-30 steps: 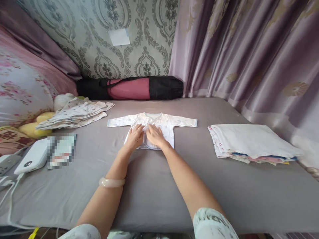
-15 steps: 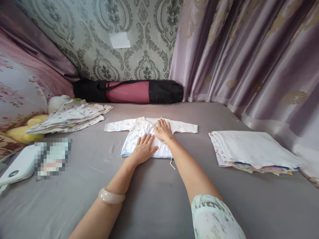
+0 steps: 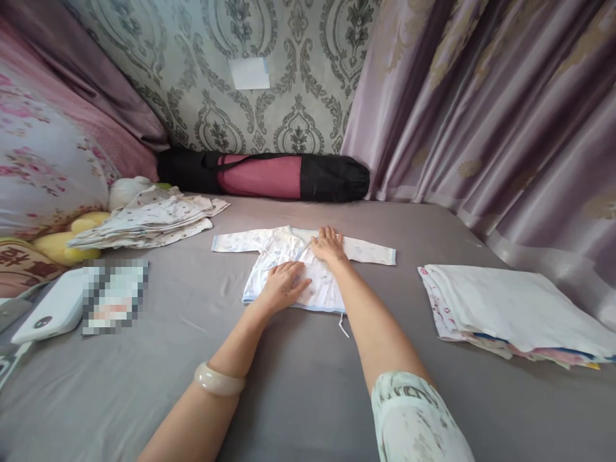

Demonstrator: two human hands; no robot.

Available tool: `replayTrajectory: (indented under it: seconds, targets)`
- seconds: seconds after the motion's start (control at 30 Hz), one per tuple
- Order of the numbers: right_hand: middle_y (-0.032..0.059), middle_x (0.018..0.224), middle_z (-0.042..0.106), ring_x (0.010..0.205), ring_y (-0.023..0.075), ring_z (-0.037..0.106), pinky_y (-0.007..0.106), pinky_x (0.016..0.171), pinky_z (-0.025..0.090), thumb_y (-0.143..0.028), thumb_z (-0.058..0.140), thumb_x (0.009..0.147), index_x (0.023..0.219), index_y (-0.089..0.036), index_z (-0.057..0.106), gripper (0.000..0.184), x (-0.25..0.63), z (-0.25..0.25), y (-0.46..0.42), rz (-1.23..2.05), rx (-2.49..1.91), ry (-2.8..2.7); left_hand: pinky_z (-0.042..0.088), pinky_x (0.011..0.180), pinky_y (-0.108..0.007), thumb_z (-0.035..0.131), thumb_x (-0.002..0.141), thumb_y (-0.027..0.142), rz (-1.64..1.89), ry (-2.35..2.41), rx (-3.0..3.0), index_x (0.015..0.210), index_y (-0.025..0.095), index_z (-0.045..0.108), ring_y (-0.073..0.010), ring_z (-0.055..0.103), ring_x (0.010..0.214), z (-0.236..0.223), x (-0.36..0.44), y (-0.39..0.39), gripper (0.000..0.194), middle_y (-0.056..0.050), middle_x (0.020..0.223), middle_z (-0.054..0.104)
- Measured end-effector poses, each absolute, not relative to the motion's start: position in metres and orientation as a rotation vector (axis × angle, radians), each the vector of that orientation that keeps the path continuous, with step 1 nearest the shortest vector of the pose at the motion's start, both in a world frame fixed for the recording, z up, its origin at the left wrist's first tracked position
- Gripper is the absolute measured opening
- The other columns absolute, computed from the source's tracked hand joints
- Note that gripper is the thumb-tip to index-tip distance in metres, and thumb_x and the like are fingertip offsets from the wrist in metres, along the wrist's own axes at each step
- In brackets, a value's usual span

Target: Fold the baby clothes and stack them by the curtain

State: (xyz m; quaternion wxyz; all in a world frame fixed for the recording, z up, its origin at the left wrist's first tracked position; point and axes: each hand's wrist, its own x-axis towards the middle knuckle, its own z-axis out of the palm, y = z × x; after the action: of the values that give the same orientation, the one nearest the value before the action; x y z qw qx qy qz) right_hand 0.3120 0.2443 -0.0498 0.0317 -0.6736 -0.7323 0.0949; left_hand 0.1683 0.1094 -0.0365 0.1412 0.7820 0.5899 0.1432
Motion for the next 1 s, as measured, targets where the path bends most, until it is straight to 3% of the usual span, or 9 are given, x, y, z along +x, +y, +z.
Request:
replayTrajectory:
  seconds: [0.1,0.2,0.3,0.4,0.7,0.9,1.0]
  targets:
    - [0.0120,0.161,0.016,0.149,0.0240,0.007,0.049,0.118,-0.002,-0.036,0.019,0.098,0.152,-0.008,0.026,0.061,0.298,-0.035,0.235,0.249,-1.860,-2.346,0.025,0.115,-0.043,0.035,0.098,0.041,0.460,1.914,2.167,0.137,0.015,0.048,-0.0251,0.035,0.140,-0.041,0.166,0.114,0.048,-0.014,0.148,0.045]
    - [0.0085,0.160,0.022,0.148,0.0178,0.012,0.040,0.120,0.002,-0.040,0.010,0.099,0.152,-0.011,0.027,0.064,0.273,-0.027,0.221,0.535,-1.492,-2.591,0.013,0.118,-0.053,0.038,0.091,0.061,0.307,2.052,2.067,0.147,0.003,0.032,-0.0357,0.011,0.148,-0.049,0.165,0.116,0.081,-0.023,0.157,0.023]
    - [0.0061,0.161,0.017,0.149,0.0161,0.009,0.037,0.120,0.005,-0.045,0.005,0.098,0.154,-0.012,0.025,0.067,0.250,-0.028,0.215,0.781,-1.338,-2.722,0.007,0.116,-0.058,0.028,0.087,0.072,0.193,2.093,1.974,0.151,-0.001,0.019,-0.0385,0.004,0.148,-0.053,0.166,0.114,0.098,-0.024,0.159,0.011]
    - [0.0046,0.162,0.011,0.149,0.0166,0.004,0.039,0.120,0.002,-0.043,0.007,0.098,0.155,-0.013,0.021,0.066,0.235,-0.034,0.222,0.737,-1.395,-2.752,0.004,0.116,-0.061,0.022,0.086,0.074,0.163,2.097,1.943,0.153,0.001,0.013,-0.0382,0.000,0.148,-0.050,0.168,0.110,0.099,-0.021,0.160,0.007]
    - [0.0074,0.163,0.009,0.149,0.0207,0.004,0.045,0.120,0.004,-0.042,0.014,0.099,0.155,-0.010,0.017,0.064,0.212,-0.052,0.254,0.389,-1.659,-2.641,0.005,0.115,-0.065,0.020,0.088,0.070,0.102,2.074,1.980,0.153,0.000,0.016,-0.0400,0.002,0.147,-0.046,0.169,0.109,0.095,-0.021,0.160,0.007]
    - [0.0078,0.162,0.012,0.149,0.0187,0.006,0.040,0.120,0.005,-0.041,0.011,0.100,0.155,-0.009,0.018,0.064,0.218,-0.036,0.251,0.596,-1.594,-2.558,0.005,0.115,-0.064,0.023,0.086,0.073,0.093,2.058,1.951,0.152,0.001,0.019,-0.0402,0.000,0.147,-0.048,0.166,0.112,0.098,-0.021,0.160,0.006]
    - [0.0080,0.162,0.015,0.149,0.0185,0.009,0.039,0.120,0.007,-0.039,0.009,0.099,0.154,-0.009,0.020,0.064,0.240,-0.027,0.243,0.569,-1.562,-2.408,0.009,0.115,-0.063,0.026,0.090,0.066,0.146,2.073,1.942,0.150,0.003,0.026,-0.0398,0.006,0.147,-0.047,0.164,0.114,0.088,-0.021,0.160,0.011]
